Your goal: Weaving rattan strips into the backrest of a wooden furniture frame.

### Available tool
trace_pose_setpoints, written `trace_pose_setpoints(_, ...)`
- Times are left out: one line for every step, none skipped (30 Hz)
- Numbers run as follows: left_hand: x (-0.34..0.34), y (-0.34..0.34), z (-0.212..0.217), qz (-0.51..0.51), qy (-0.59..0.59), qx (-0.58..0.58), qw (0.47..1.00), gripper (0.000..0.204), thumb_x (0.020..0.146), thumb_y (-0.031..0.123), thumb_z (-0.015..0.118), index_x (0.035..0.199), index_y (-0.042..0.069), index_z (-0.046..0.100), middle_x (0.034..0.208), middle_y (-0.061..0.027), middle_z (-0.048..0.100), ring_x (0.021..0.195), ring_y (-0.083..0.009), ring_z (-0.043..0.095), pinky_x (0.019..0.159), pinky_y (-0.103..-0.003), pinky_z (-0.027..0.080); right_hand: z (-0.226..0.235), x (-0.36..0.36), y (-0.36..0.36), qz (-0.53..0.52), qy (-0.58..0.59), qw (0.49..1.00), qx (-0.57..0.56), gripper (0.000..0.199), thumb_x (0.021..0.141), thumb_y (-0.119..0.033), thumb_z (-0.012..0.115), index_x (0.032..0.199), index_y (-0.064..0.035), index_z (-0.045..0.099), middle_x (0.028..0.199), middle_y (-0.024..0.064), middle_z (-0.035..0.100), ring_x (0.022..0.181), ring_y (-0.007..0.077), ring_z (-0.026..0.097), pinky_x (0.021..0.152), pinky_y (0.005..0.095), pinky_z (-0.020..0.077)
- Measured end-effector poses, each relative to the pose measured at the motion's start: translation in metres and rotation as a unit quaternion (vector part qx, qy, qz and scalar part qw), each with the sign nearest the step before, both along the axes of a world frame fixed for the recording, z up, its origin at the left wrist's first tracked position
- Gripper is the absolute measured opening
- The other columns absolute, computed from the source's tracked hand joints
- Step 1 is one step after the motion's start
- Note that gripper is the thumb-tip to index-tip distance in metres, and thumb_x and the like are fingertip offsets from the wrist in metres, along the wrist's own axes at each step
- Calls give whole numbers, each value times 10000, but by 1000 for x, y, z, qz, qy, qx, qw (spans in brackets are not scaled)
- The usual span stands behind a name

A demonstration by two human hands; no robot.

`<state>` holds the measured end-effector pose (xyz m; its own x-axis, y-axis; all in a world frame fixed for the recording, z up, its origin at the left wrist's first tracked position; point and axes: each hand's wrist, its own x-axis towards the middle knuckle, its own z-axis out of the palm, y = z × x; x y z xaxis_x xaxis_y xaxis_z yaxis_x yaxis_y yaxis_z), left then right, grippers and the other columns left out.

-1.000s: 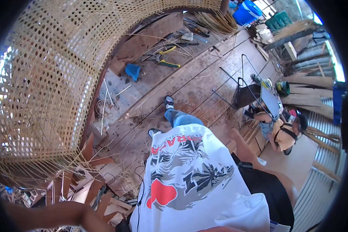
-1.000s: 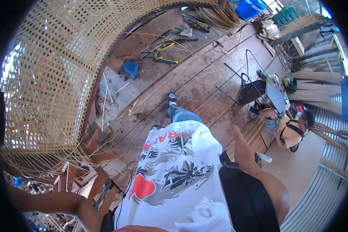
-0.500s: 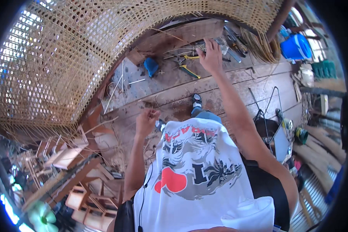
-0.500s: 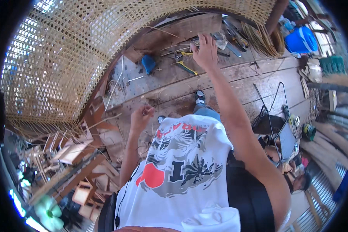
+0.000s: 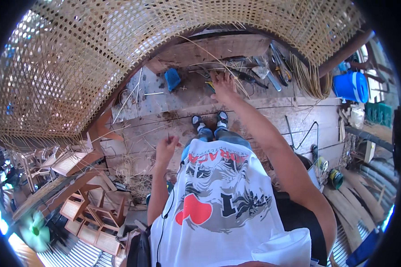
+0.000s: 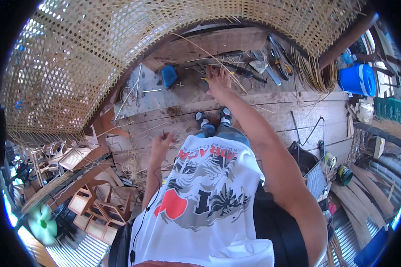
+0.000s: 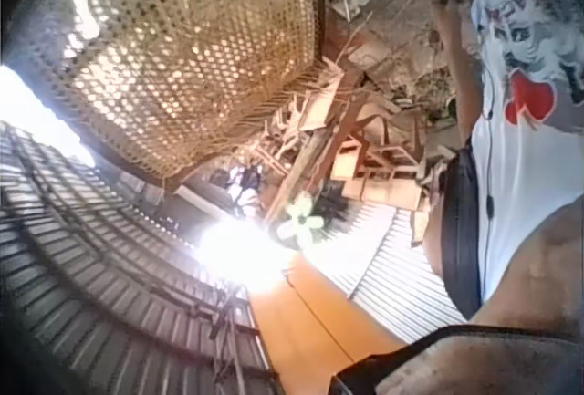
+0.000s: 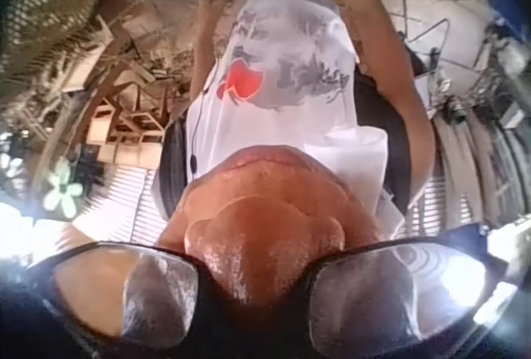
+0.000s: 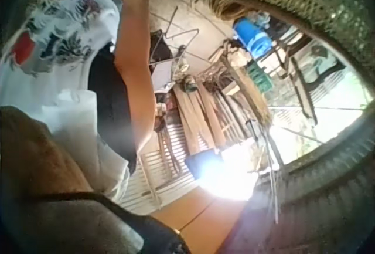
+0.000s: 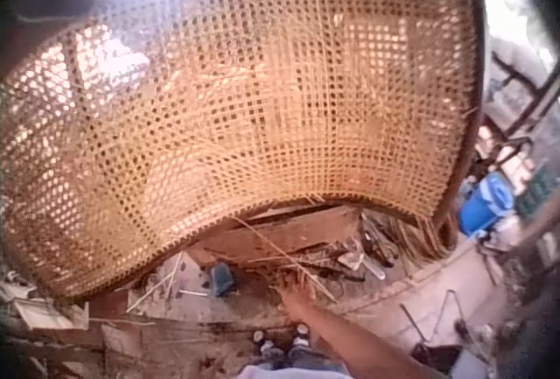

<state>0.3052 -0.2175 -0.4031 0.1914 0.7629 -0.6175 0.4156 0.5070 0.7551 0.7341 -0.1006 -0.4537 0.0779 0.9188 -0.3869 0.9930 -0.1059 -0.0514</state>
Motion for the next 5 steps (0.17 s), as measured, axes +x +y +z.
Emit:
trace_pose_setpoints(18,18,0,-23,13,15,1000,379,1155,408,873,1187,31,901,954,-51,900,847,-86,731,789,-325,556,-2,18,0,13,0,1000,4,1250,956,-487,938,1925,-71,266,1861,376,421,1726,590,406,1449,667,350)
trace_pose_setpoints(31,43,-1,-37,31,34,998,376,1152,409,874,1186,36,901,956,-53,898,867,-86,732,801,-326,554,4,27,8,21,-7,1000,8,1250,956,-487,938,1925,-71,266,1861,376,421,1726,590,406,1449,667,350)
trace_pose_setpoints(23,60,-9,-29,-7,52,998,373,1151,411,872,1185,40,901,960,-57,899,879,-94,734,809,-333,557,13,15,11,12,42,999,-5,1194,954,-430,913,1914,-72,300,1863,381,424,1734,594,403,1454,640,359)
trace_pose_setpoints(22,77,-19,-15,-47,73,996,371,1151,413,869,1184,44,901,965,-60,899,891,-101,736,816,-341,559,24,9,12,9,87,996,-18,1140,952,-374,887,1902,-73,333,1864,387,426,1743,599,400,1459,613,367)
trace_pose_setpoints(40,101,-20,-32,-49,97,994,360,1156,403,860,1185,46,900,977,-71,904,902,-113,742,827,-351,564,28,10,12,16,77,997,-21,1140,952,-374,887,1902,-73,333,1864,387,426,1743,599,400,1459,613,367)
